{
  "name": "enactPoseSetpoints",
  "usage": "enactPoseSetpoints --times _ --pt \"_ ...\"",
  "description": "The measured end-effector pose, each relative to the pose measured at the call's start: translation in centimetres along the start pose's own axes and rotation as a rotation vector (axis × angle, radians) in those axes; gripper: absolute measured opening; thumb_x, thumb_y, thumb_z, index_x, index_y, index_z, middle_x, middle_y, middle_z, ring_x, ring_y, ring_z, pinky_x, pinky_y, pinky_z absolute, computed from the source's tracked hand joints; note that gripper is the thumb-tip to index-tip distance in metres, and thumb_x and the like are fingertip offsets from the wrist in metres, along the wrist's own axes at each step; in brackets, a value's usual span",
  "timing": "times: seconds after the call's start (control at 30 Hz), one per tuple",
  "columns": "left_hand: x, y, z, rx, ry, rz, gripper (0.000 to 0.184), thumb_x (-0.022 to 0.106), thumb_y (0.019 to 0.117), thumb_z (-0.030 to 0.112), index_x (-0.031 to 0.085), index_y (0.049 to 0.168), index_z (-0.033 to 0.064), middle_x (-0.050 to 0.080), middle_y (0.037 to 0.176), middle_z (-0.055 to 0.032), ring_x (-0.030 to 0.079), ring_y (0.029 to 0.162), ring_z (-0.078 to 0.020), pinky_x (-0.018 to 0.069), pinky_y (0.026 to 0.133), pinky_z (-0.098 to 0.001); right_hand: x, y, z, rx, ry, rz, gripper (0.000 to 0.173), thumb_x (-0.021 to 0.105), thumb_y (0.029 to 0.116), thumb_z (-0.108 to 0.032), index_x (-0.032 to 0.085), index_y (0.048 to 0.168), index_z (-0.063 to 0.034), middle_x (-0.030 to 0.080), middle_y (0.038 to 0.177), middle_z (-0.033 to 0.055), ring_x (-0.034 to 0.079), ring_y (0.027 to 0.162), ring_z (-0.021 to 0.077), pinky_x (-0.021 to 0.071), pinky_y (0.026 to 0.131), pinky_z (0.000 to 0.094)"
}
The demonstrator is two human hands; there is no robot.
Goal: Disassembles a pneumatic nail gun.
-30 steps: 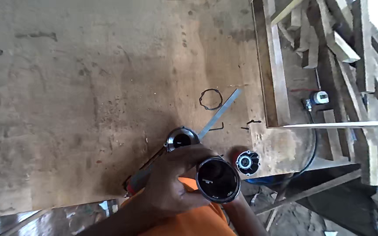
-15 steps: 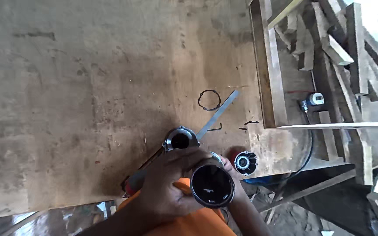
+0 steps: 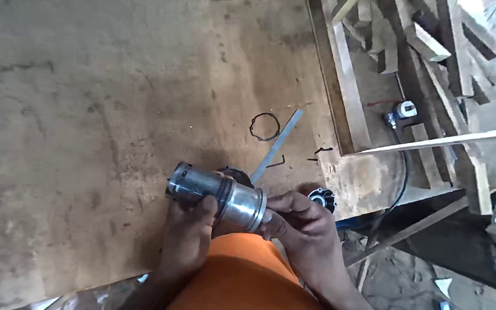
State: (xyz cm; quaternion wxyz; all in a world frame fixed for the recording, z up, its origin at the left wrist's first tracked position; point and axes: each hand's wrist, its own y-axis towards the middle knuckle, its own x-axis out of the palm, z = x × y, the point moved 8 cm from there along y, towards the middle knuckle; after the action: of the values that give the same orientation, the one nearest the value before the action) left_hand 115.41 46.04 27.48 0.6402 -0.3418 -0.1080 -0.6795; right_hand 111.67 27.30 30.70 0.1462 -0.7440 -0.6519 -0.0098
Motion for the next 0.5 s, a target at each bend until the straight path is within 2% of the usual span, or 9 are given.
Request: enactPoseSetpoints --times 0.07,0.17,0.27,0.37,0.43,0.5 --pt "-0.4 0.1 -0.8 -0.065 -0.078 0.011 0.043 0.073 0.0940 0.035 0.062 0.130 0.0137 0.069 0.124 -0.0126 0.069 0.113 -0.0258 0.0579 0.098 -0.0461 0.4 0.0 -1.4 -0.003 -0.083 0.018 0.007 0.074 0.0906 -0.004 0.072 0.097 -0.0016 0.073 0.082 0.0096 0.069 0.067 0.0155 0.0615 0.062 0.0292" --pt "0.0 0.2 -1.2 -0.146 -0.130 -0.052 0.037 0.061 0.1013 0.042 0.067 0.128 0.0173 0.071 0.121 -0.0079 0.070 0.109 -0.0206 0.0590 0.095 -0.0420 1.0 -0.2 -2.6 -0.102 -0.177 0.053 0.009 0.077 0.0881 -0.004 0.072 0.096 -0.0034 0.074 0.082 0.0048 0.070 0.067 0.0128 0.0623 0.060 0.0271" --pt "-0.1 0.5 -1.5 -0.197 -0.098 -0.009 0.043 0.053 0.1019 0.054 0.066 0.124 0.0196 0.072 0.113 -0.0055 0.071 0.103 -0.0180 0.0605 0.089 -0.0395 1.6 -0.5 -3.2 -0.193 -0.267 0.036 0.018 0.075 0.0889 -0.004 0.072 0.106 -0.0025 0.075 0.090 0.0026 0.072 0.074 0.0113 0.0654 0.066 0.0283" --pt "-0.4 0.6 -1.8 -0.222 -0.065 0.015 0.047 0.046 0.1042 0.057 0.065 0.123 0.0191 0.071 0.111 -0.0070 0.071 0.101 -0.0184 0.0611 0.086 -0.0387 2.0 -0.4 -3.0 -0.196 -0.459 -0.036 0.029 0.078 0.0921 -0.023 0.070 0.114 -0.0054 0.074 0.088 -0.0041 0.071 0.076 0.0058 0.0642 0.068 0.0252" --pt "-0.4 0.4 -2.2 -0.248 -0.058 0.027 0.046 0.044 0.1054 0.056 0.066 0.121 0.0185 0.072 0.109 -0.0066 0.071 0.098 -0.0173 0.0612 0.085 -0.0366 2.1 -0.1 -2.9 -0.216 -0.604 -0.045 0.029 0.073 0.0954 -0.033 0.069 0.110 -0.0085 0.069 0.083 -0.0071 0.067 0.072 0.0018 0.0612 0.064 0.0221" --pt "-0.3 0.3 -2.4 -0.261 -0.069 0.030 0.043 0.048 0.1047 0.053 0.065 0.123 0.0179 0.072 0.111 -0.0074 0.071 0.101 -0.0180 0.0612 0.088 -0.0367 2.1 0.2 -2.8 -0.237 -0.714 -0.043 0.027 0.069 0.0972 -0.037 0.068 0.105 -0.0108 0.066 0.080 -0.0077 0.064 0.068 0.0001 0.0579 0.060 0.0204"
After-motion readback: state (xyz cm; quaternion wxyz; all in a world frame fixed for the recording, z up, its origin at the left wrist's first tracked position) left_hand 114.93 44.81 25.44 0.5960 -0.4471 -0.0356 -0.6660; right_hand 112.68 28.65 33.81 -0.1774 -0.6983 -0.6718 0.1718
